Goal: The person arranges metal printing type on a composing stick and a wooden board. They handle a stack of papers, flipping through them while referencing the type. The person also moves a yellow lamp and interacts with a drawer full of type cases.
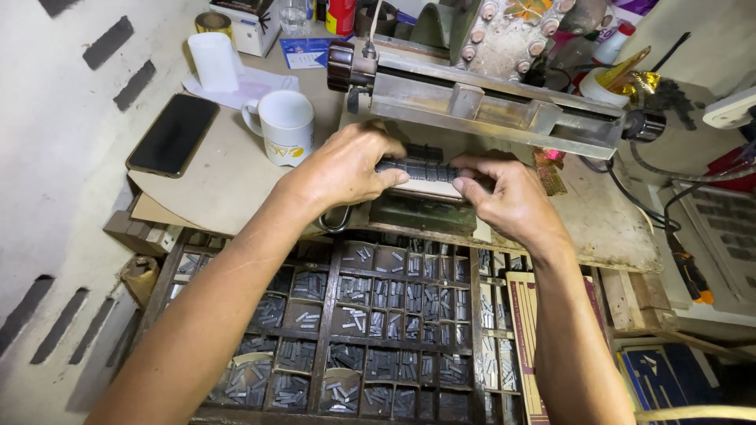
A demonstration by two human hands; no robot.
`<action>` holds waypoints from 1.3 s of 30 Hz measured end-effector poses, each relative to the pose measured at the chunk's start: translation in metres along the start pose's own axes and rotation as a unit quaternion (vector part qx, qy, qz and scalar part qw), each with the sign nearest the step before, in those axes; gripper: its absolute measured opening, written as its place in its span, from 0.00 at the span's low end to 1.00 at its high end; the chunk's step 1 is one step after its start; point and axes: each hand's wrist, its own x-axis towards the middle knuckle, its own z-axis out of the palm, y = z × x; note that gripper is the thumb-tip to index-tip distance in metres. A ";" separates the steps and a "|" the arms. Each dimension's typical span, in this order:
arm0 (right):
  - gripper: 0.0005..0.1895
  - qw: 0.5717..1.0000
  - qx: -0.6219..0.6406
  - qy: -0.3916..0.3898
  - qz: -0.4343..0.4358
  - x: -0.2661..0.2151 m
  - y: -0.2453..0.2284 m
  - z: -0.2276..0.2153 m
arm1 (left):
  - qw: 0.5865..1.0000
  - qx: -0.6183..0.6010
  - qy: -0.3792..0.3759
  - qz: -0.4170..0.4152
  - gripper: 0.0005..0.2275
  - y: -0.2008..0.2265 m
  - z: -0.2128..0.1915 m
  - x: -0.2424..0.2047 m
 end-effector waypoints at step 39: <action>0.15 0.983 0.070 0.169 0.026 -0.224 0.145 0.154 | 0.976 -0.086 -0.100 -0.172 0.20 0.043 -0.040 -0.024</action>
